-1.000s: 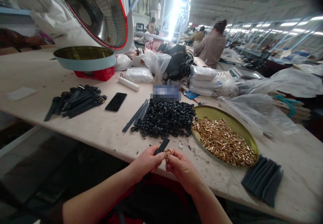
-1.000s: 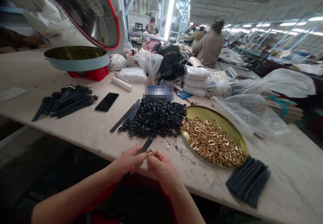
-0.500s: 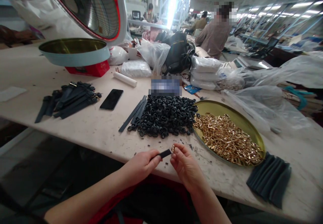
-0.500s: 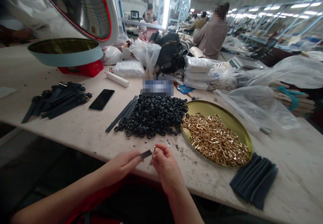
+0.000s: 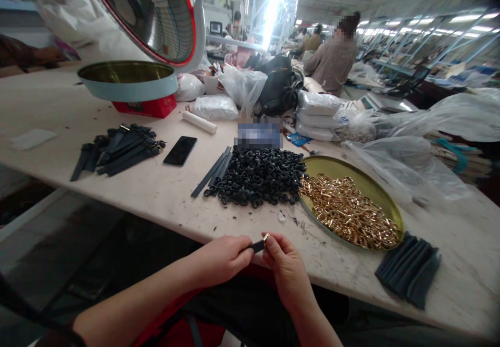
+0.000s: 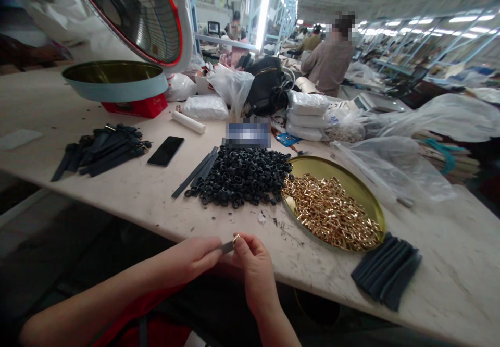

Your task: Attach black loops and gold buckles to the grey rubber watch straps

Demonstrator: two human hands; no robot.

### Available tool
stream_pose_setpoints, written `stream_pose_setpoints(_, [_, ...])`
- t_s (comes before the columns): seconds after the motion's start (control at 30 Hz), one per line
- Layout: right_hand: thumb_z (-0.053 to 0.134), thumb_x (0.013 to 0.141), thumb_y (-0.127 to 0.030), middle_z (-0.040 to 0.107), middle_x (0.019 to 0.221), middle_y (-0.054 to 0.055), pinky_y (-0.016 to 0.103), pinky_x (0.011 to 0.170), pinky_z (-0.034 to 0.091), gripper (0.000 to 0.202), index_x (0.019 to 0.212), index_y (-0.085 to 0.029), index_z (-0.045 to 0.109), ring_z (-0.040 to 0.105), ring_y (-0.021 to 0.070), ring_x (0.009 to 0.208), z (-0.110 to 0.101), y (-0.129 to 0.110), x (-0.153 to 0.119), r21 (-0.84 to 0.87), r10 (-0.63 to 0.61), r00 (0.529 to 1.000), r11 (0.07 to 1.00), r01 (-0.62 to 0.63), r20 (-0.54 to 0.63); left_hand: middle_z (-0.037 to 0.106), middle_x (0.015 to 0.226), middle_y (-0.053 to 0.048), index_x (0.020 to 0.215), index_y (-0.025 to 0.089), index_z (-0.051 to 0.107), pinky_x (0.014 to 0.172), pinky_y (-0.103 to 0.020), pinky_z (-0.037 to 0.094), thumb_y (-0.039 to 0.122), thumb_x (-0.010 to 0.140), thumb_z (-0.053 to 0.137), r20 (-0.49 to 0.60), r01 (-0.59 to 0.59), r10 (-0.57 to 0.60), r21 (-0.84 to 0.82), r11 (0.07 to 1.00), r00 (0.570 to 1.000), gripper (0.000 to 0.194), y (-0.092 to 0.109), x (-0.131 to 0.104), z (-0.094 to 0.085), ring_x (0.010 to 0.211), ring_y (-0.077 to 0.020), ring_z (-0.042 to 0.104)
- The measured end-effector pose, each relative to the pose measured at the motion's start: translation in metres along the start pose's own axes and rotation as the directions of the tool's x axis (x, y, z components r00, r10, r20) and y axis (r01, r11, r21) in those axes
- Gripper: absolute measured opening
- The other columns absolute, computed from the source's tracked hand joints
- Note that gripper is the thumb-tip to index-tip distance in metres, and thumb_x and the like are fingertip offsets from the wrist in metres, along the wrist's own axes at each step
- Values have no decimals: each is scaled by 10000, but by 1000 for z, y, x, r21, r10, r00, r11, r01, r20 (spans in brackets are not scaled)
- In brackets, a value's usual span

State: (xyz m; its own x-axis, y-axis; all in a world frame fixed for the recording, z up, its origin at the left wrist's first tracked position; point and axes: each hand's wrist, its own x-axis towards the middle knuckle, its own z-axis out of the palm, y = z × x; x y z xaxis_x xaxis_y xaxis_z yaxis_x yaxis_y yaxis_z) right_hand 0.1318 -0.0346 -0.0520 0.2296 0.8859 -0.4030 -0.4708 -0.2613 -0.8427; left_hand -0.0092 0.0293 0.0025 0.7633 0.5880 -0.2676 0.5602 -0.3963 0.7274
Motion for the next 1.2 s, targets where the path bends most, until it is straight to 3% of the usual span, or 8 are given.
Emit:
stream_pose_setpoints(0.13, [670, 691, -392, 587, 653, -23, 207, 545, 404, 264, 809, -162, 615, 502, 88, 566, 5, 1, -10, -52, -31, 995, 998, 36, 96, 579, 750, -6, 770, 172, 501, 593, -219, 344, 237, 818, 354, -55, -14, 10, -80, 997, 998, 167, 6, -5, 3, 679, -137, 507])
stream_pose_setpoints(0.33, [674, 687, -380, 621, 716, -13, 256, 649, 448, 261, 819, -179, 574, 560, 131, 668, 4, 2, -20, -153, -204, 979, 967, 204, 14, 550, 695, 10, 775, 163, 491, 556, -209, 343, 314, 822, 392, -45, 75, -87, -221, 972, 995, 187, 10, -15, 7, 649, -124, 490])
stream_pose_setpoints(0.43, [671, 688, -380, 640, 763, 0, 272, 685, 458, 269, 850, -181, 591, 582, 151, 723, 6, 3, -26, -126, -166, 981, 976, 178, 105, 509, 628, 30, 764, 161, 463, 518, -195, 333, 350, 849, 357, -36, 76, -91, -304, 950, 995, 232, 8, -18, 9, 577, -99, 461])
stream_pose_setpoints(0.6, [623, 732, -394, 597, 629, -25, 218, 564, 443, 224, 763, -174, 596, 530, 96, 552, 13, -1, -28, -1, -72, 996, 997, 72, 55, 445, 515, 63, 728, 165, 440, 399, -173, 283, 385, 860, 331, 31, 90, -85, -440, 894, 996, 278, 2, -17, 14, 408, -65, 369])
stream_pose_setpoints(0.73, [632, 723, -394, 588, 602, -37, 206, 505, 428, 222, 756, -182, 574, 501, 83, 484, 15, -1, -23, 95, 25, 998, 995, -31, 59, 437, 486, 64, 686, 160, 448, 350, -168, 246, 385, 855, 336, -18, 107, -135, -505, 856, 991, 303, -1, -13, 23, 360, -55, 335])
stream_pose_setpoints(0.9, [572, 774, -402, 569, 599, -34, 227, 529, 431, 220, 812, -186, 566, 525, 110, 529, 8, 3, -17, -3, -11, 997, 1000, 11, 70, 425, 481, 68, 684, 158, 459, 352, -165, 252, 375, 851, 336, -27, 107, -140, -507, 855, 990, 300, -7, -8, 29, 359, -52, 337])
stream_pose_setpoints(1.07, [641, 727, -267, 607, 776, -9, 237, 611, 438, 190, 877, -185, 557, 554, 112, 629, 9, -2, -17, -7, 80, 975, 997, -80, 206, 478, 561, 46, 722, 155, 465, 359, -177, 272, 396, 850, 319, 16, 160, -173, -476, 865, 985, 309, -11, -4, 25, 397, -64, 368])
stream_pose_setpoints(1.2, [641, 700, -185, 602, 721, -19, 219, 610, 432, 158, 846, -171, 583, 545, 93, 598, 12, -7, -16, 114, 129, 951, 979, -167, 282, 497, 560, 43, 717, 152, 480, 402, -179, 286, 386, 853, 330, -1, 171, -188, -411, 896, 982, 310, -13, -2, 24, 425, -67, 391])
